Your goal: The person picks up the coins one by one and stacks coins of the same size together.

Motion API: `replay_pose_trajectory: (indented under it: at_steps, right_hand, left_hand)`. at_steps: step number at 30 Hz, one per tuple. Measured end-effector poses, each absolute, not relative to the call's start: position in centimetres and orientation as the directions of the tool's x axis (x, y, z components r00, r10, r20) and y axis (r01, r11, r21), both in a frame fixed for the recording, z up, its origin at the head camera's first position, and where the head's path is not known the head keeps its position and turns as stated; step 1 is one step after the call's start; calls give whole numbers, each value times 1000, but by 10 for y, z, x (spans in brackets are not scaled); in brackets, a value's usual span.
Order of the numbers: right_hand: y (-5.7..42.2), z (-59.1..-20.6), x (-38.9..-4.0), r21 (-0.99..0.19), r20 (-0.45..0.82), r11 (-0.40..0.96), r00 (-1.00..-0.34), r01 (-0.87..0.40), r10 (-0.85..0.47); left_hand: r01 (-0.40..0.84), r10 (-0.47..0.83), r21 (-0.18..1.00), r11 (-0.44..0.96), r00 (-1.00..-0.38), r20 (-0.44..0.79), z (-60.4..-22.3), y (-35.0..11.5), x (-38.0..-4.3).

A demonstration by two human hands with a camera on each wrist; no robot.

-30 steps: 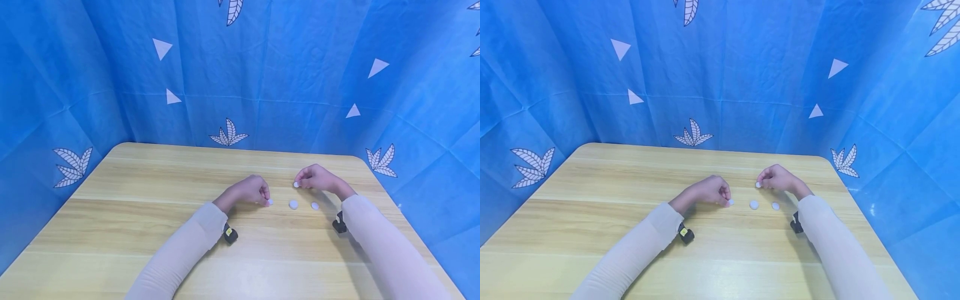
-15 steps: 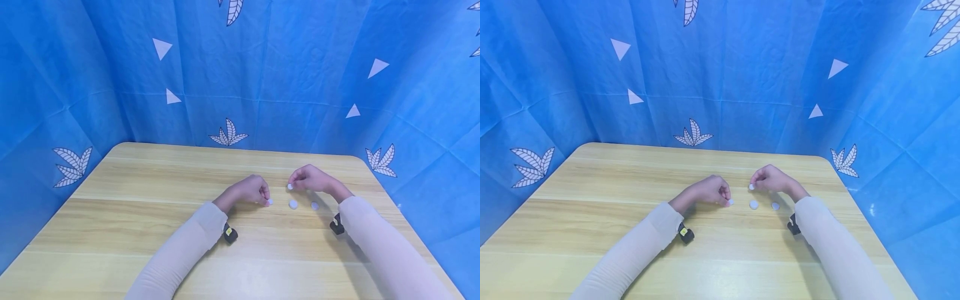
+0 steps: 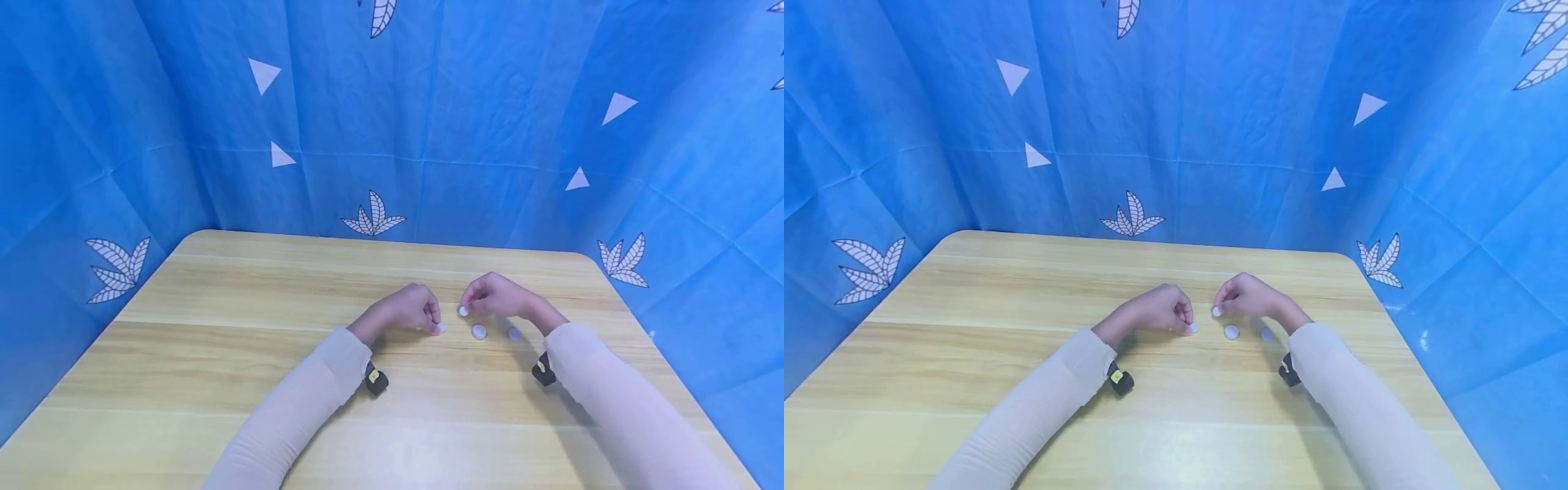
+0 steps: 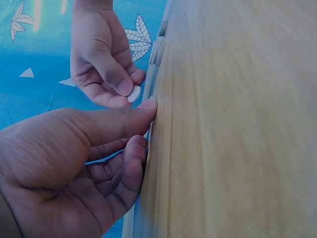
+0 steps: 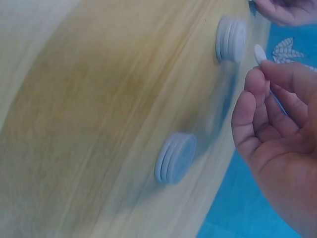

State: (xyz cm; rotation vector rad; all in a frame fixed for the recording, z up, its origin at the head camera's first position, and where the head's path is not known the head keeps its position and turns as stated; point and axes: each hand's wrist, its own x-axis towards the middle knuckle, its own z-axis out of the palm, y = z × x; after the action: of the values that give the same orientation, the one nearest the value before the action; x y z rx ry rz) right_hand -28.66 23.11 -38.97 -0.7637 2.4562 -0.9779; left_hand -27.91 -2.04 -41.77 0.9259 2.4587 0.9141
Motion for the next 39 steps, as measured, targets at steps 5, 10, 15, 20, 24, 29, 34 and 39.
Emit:
replay_pose_trajectory:
  at_steps: [5, 10, 15, 20, 24, 29, 34, 39]
  right_hand:
    - [225, -394, -285, -722, -153, 598, -761, -350, -630]
    - [220, -395, -283, -738, -164, 579, -740, -347, -652]
    - [215, -394, -281, -756, -181, 565, -725, -330, -665]
    - [209, -393, -279, -752, -189, 573, -727, -325, -660]
    - [205, -390, -277, -744, -190, 581, -730, -329, -657]
    - [200, -389, -276, -760, -203, 577, -733, -301, -649]
    - [197, -391, -275, -783, -230, 574, -746, -240, -625]
    - [194, -393, -274, -791, -266, 583, -755, -184, -599]
  left_hand:
    - [450, 685, 688, 569, -723, -94, -419, -21, -279]
    - [445, 684, 693, 567, -723, -95, -419, -22, -279]
    - [441, 683, 696, 567, -724, -98, -418, -22, -278]
    - [432, 679, 699, 570, -726, -106, -418, -21, -278]
    - [424, 677, 702, 571, -728, -111, -417, -21, -278]
    - [419, 675, 706, 570, -729, -112, -416, -21, -277]
    - [406, 673, 718, 566, -730, -119, -416, -21, -277]
    - [418, 680, 715, 561, -725, -109, -415, -21, -277]
